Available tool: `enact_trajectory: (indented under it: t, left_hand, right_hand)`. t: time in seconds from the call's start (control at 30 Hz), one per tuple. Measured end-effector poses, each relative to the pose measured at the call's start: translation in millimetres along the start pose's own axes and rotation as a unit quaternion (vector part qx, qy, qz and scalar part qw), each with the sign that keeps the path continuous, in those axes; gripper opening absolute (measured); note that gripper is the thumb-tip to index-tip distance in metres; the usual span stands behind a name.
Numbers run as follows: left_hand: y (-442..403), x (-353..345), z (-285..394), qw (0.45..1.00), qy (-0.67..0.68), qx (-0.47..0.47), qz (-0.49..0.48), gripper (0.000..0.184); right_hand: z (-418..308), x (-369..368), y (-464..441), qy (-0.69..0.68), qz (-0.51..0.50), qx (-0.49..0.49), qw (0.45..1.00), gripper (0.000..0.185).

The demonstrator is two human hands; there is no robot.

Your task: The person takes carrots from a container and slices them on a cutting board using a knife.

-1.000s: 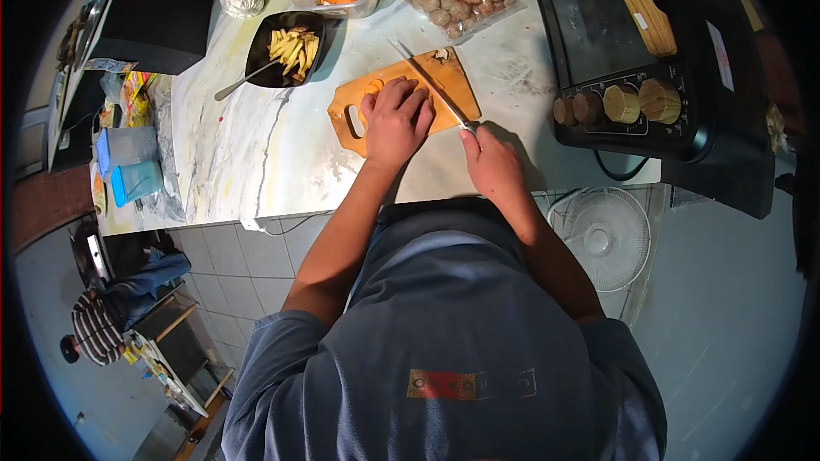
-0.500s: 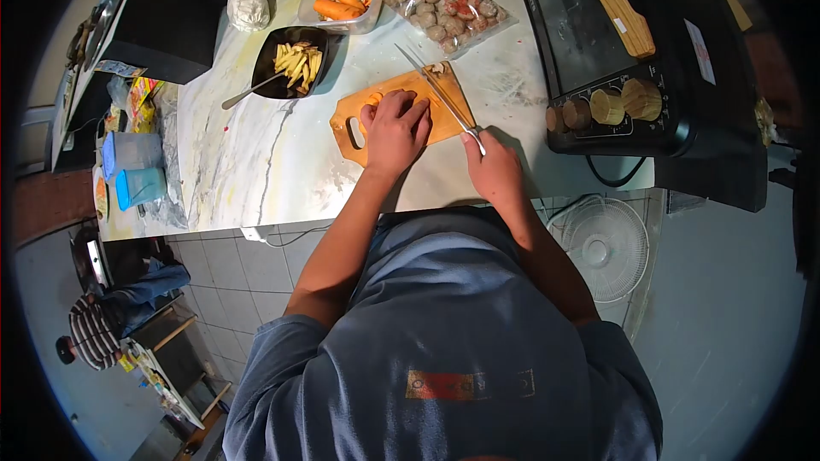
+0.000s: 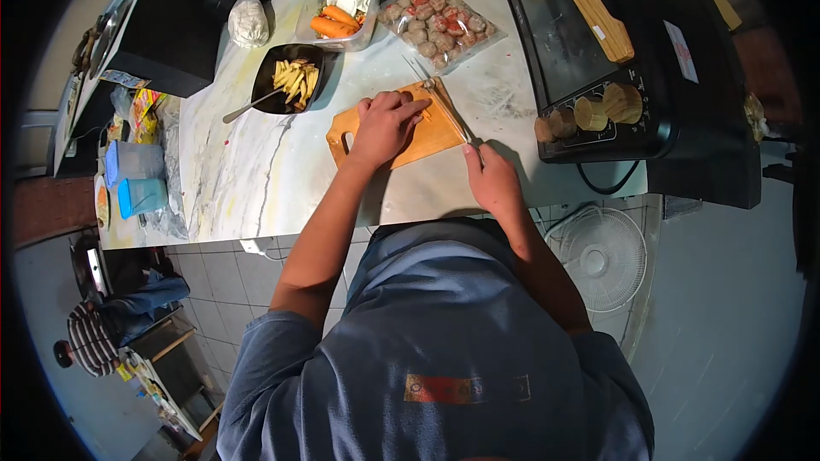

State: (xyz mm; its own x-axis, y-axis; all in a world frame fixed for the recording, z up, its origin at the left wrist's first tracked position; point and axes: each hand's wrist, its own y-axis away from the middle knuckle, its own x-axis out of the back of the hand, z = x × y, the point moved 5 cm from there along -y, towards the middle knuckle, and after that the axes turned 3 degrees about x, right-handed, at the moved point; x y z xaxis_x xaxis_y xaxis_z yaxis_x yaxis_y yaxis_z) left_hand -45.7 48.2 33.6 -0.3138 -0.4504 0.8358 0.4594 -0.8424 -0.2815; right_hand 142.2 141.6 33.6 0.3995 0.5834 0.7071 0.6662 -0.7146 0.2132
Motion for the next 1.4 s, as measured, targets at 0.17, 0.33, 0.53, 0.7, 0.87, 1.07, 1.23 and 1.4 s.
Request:
enact_trajectory:
  t: [0.17,0.33,0.53,0.7,0.87,1.07,1.23,1.4]
  left_hand:
    - [-16.1,-1.6,-2.2,0.994,-0.042,-0.071,-0.068,0.018]
    - [-19.2,-1.5,-1.5,0.983,-0.042,-0.165,-0.066,0.017]
    - [-19.8,-1.5,1.8,0.979,-0.089,-0.184,-0.015,0.015]
    - [-27.3,-5.7,-12.4,0.984,-0.116,-0.12,-0.06,0.014]
    - [-35.4,12.5,-30.0,0.999,0.015,-0.013,-0.027,0.018]
    - [-70.0,60.1,-65.0,0.993,0.047,0.05,0.094,0.019]
    - [-112.6,84.8,-105.5,0.985,-0.057,0.105,0.127,0.026]
    - [-138.0,80.2,-132.7,0.984,-0.096,0.138,0.054,0.026]
  right_hand:
    - [8.9,3.9,1.7,0.0,0.009,-0.006,1.0,0.045]
    - [13.0,6.1,6.9,-0.01,0.013,-0.009,1.0,0.045]
    - [17.2,4.3,7.3,-0.012,0.034,0.001,0.999,0.046]
    - [15.8,3.1,7.0,-0.031,0.026,-0.001,0.999,0.046]
    - [18.9,1.0,5.1,-0.032,0.023,0.0,0.999,0.046]
    - [14.8,-2.1,4.8,-0.036,-0.006,-0.015,0.999,0.044]
    - [8.8,-0.9,6.3,-0.044,-0.038,-0.042,0.997,0.046]
    - [10.8,-2.0,6.3,-0.033,0.004,-0.005,0.999,0.046]
